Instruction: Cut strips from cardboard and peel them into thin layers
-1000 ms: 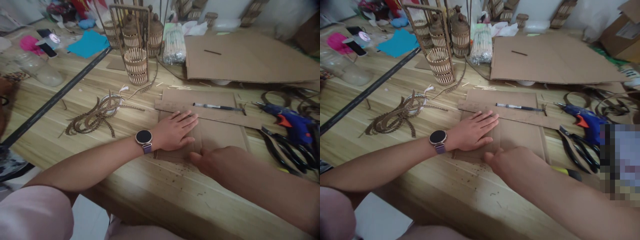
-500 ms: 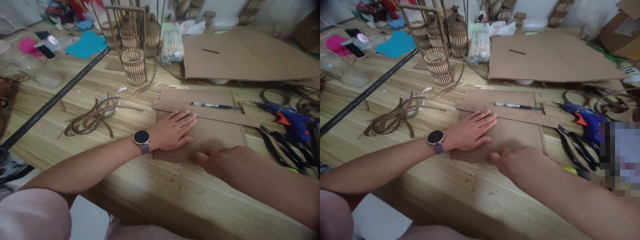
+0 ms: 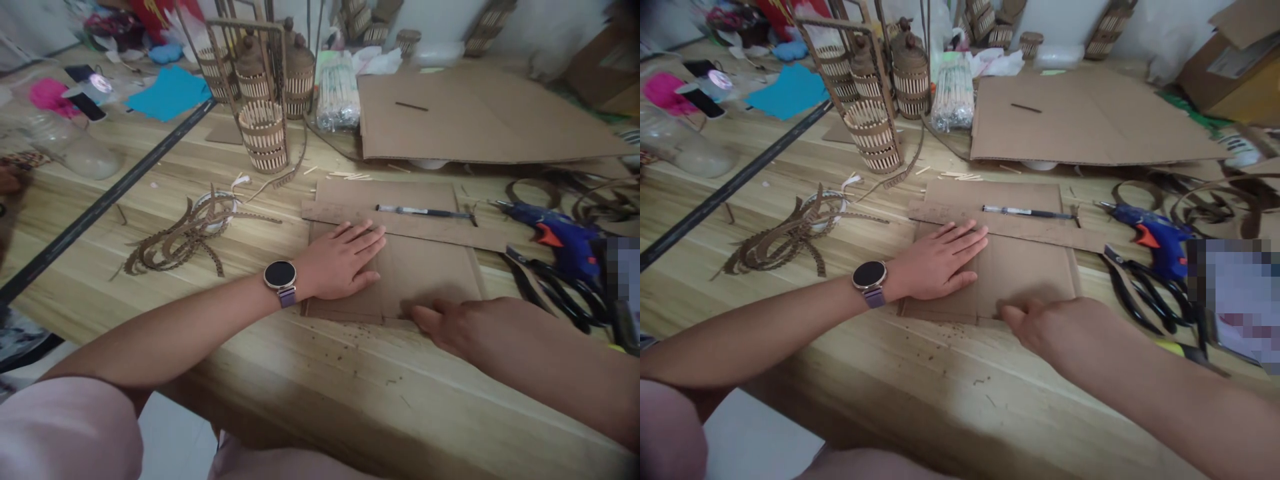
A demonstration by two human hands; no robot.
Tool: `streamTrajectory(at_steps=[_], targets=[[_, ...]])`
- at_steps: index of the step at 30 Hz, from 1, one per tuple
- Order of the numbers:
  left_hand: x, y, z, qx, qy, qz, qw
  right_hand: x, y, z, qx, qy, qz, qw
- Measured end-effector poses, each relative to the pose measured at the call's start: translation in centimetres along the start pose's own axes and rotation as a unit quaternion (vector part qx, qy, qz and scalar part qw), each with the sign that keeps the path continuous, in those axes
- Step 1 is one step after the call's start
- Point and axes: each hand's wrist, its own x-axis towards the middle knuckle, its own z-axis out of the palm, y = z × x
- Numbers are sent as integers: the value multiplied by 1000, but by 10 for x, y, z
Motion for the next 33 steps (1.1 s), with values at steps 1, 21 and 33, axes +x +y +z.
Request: streamTrajectory(at_steps=[1, 21, 33], targets=[[0, 0, 0, 1, -1, -2, 1000, 0, 3, -1, 5, -35, -9, 999], [1, 3, -2, -1, 1, -9, 1000, 45, -53, -6, -130, 87, -94, 983], [1, 1, 5, -1, 30, 3, 1000, 50, -64, -19, -154, 44, -86, 983]])
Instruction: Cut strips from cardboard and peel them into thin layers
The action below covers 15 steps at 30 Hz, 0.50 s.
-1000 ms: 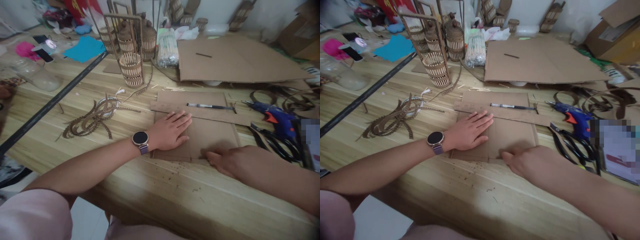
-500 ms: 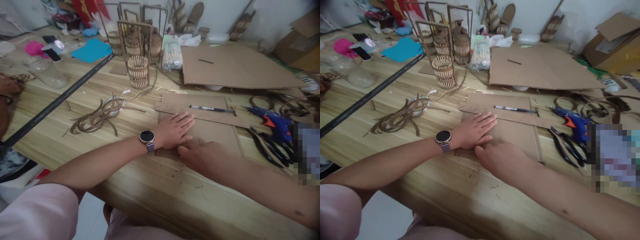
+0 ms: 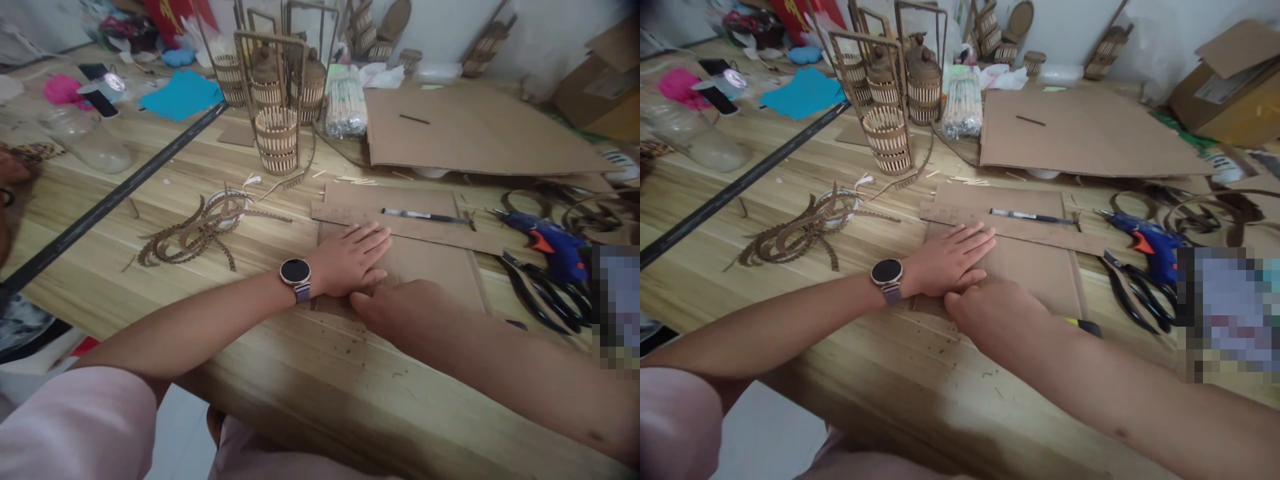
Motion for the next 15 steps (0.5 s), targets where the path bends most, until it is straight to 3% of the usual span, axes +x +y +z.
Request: streamTrajectory(at_steps=[6, 11, 15], targets=[[-1, -1, -3, -7, -23, -5, 1000, -16, 13, 12, 19, -25, 13, 999], [-2, 0, -3, -7, -9, -4, 1000, -39, 30, 25, 44, -58, 24, 997], [-2, 0, -3, -6, -17, -8, 1000, -61, 45, 44, 59, -18, 41, 997]])
